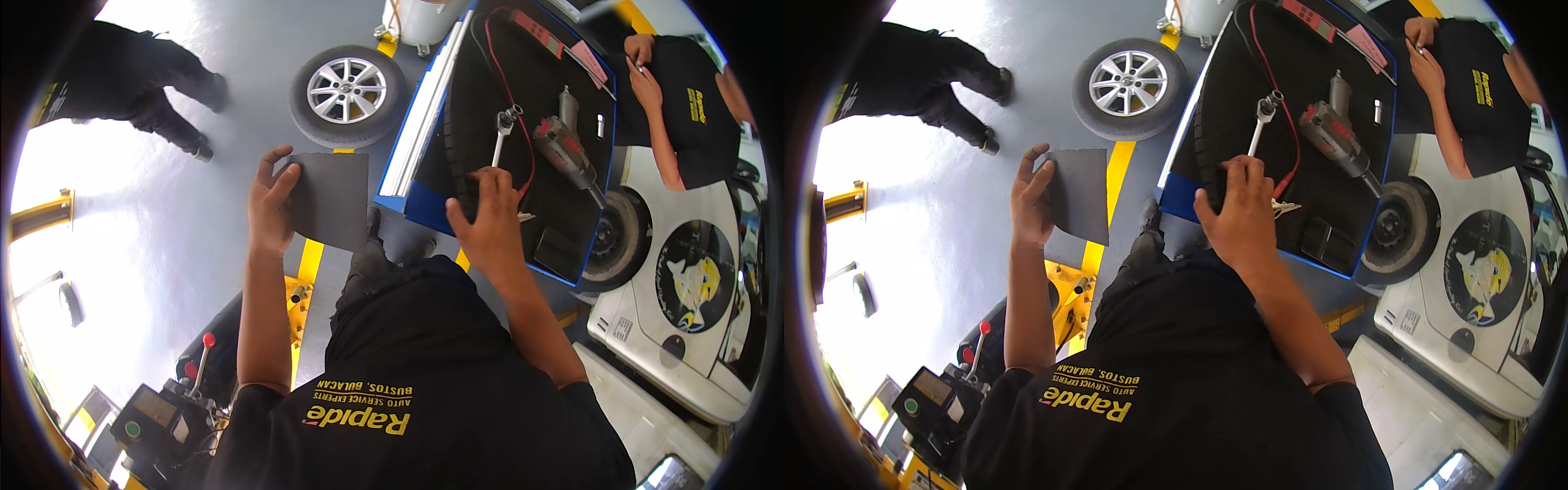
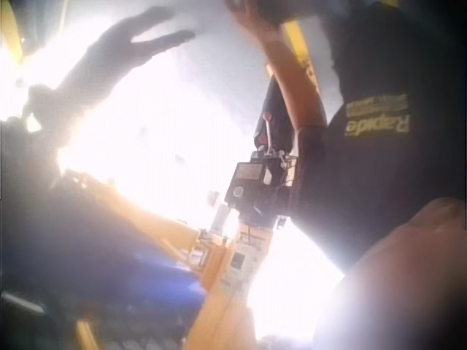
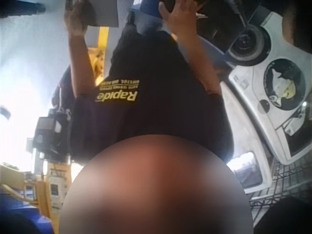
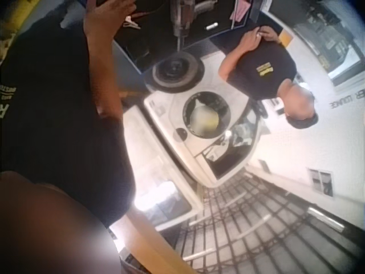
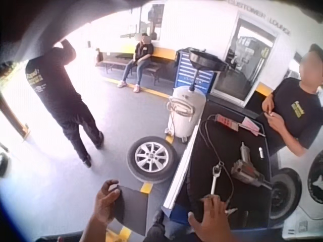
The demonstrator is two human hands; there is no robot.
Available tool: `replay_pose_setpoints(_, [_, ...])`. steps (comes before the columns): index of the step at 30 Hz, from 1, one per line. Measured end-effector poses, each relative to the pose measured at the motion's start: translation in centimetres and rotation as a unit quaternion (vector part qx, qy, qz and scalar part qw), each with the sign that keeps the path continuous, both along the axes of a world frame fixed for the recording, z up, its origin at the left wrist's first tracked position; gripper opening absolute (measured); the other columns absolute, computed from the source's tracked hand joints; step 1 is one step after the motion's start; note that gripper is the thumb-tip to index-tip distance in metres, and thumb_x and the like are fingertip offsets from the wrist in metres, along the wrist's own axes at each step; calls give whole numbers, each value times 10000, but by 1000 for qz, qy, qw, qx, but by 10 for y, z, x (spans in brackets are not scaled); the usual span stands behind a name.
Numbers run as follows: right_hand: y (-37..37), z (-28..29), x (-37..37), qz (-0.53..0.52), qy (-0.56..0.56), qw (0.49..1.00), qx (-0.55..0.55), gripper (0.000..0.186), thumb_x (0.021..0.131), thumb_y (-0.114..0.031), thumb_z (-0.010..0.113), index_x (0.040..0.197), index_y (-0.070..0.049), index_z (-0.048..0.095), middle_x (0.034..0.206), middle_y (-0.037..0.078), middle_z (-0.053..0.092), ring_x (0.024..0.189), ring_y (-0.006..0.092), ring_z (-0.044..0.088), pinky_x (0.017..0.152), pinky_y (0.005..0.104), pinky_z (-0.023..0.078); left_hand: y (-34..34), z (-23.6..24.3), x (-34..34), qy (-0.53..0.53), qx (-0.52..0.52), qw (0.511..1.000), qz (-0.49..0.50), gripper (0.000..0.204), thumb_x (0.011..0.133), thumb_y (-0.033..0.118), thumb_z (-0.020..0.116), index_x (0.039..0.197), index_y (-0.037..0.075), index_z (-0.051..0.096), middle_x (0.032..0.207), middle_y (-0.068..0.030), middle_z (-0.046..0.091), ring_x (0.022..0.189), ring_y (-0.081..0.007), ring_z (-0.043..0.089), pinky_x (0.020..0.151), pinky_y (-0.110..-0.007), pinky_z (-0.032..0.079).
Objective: The person cleans the wheel hub with a sanding pad, then positions and taps a brake disc into place using a hammer. The person retrieves a small metal clip from a tool chest and inserts it into the hub. The brake disc remains mounted on the hub at the end of the clip.
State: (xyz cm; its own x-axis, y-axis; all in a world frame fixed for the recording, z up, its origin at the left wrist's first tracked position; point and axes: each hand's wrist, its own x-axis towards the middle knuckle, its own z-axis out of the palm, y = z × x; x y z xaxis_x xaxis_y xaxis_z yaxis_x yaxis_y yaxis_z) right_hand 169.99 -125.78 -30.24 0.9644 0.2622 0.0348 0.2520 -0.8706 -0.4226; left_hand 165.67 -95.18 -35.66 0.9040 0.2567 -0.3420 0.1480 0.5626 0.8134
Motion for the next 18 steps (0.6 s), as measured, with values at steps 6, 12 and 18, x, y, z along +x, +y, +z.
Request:
replay_pose_setpoints(6, [9, -30, 4, 85, 7, 995, -55, 730, 806, -530, 778, 1294, -22, 586, 1315, 124, 503, 1098, 355, 534, 951, 473, 461, -26, 19, -54, 42, 31, 996, 73, 312, 961, 196, 699, 1214, 49, 593, 1029, -25, 627, 949, -114, 596, 854, -234, 477])
replay_pose_setpoints(12, [-46, -37, 31, 146, -2, 989, -25, 415, 829, -322, 768, 1122, -51, 652, 1224, 112, 585, 1103, 370, 549, 971, 482, 460, -86, 43, -135, 61, 175, 974, 131, 508, 877, 282, 814, 1221, 23, 545, 1058, -67, 625, 975, -133, 590, 878, -271, 485])
replay_pose_setpoints(18, [-49, 10, 16, 223, -68, 960, -157, 359, 936, -261, 700, 1222, -49, 653, 1372, 122, 569, 1221, 339, 545, 1009, 470, 462, -163, 75, -219, 109, 304, 925, 202, 555, 839, 179, 848, 1243, 39, 494, 1079, -95, 597, 994, -152, 608, 859, -304, 522])
